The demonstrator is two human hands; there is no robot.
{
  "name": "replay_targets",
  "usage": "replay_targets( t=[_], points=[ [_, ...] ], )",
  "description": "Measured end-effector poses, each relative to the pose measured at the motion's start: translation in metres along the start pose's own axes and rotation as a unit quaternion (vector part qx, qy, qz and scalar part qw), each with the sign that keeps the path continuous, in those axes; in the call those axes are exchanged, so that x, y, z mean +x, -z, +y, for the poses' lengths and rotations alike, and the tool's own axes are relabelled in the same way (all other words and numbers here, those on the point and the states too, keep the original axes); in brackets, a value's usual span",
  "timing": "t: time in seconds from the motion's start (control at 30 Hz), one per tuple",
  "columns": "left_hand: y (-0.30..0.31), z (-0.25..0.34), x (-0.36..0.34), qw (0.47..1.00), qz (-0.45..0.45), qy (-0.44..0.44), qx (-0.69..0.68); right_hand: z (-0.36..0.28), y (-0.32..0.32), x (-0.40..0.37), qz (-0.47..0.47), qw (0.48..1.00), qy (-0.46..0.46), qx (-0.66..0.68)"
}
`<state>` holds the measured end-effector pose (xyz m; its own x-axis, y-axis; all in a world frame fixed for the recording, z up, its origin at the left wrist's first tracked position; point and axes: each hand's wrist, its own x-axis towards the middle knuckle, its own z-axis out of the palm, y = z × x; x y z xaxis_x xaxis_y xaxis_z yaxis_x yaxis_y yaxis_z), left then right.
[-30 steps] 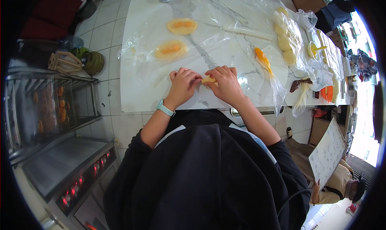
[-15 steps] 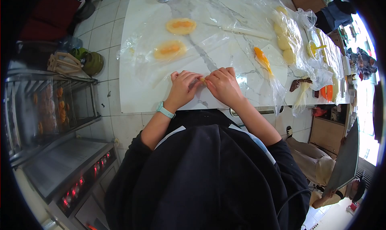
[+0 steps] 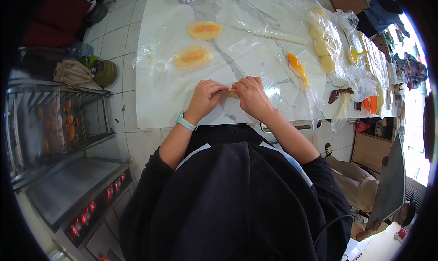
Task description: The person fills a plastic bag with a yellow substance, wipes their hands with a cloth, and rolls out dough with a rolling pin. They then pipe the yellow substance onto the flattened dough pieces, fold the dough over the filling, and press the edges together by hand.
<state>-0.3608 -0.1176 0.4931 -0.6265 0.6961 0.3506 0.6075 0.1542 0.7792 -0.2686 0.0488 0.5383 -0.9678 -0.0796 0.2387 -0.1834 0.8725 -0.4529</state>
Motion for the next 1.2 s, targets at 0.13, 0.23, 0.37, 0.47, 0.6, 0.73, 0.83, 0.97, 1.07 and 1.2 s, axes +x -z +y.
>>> replay_targets(
  t=[0.13,0.23,0.37,0.47,0.6,0.73,0.83,0.97,1.07,1.2],
  points=[
    [-0.002,0.005,-0.001,1.0,0.003,-0.014,0.006,0.002,-0.005,-0.003,0.028,1.0,-0.013,0.003],
    [-0.001,0.01,0.0,1.0,-0.007,0.005,-0.005,-0.002,-0.004,-0.003,0.042,0.998,-0.035,-0.025],
    [-0.012,0.013,0.001,0.999,-0.009,0.025,0.044,-0.009,0.001,0.0,0.043,0.997,-0.026,-0.054],
    [-0.015,0.014,0.004,0.996,-0.021,0.014,0.08,-0.006,0.0,-0.001,0.053,0.997,-0.043,-0.041],
    [-0.019,0.015,0.006,0.996,0.014,0.055,0.063,-0.003,0.004,-0.004,0.058,0.991,-0.119,0.031],
    [-0.017,0.02,0.003,0.984,0.023,0.137,-0.114,-0.004,0.005,-0.006,0.053,0.981,-0.173,0.067],
    [-0.014,0.015,0.001,0.991,-0.009,0.047,-0.121,-0.004,0.004,-0.006,0.055,0.98,-0.18,0.069],
    [-0.012,0.019,-0.004,0.999,-0.008,-0.03,0.034,0.0,0.001,-0.008,0.045,0.977,-0.192,0.085],
    [-0.013,0.022,-0.005,0.997,-0.033,0.009,0.065,0.002,0.005,-0.007,0.048,0.964,-0.234,0.116],
    [-0.014,0.025,-0.005,0.999,0.001,0.04,0.009,0.006,0.007,-0.006,0.046,0.959,-0.265,0.085]
  ],
)
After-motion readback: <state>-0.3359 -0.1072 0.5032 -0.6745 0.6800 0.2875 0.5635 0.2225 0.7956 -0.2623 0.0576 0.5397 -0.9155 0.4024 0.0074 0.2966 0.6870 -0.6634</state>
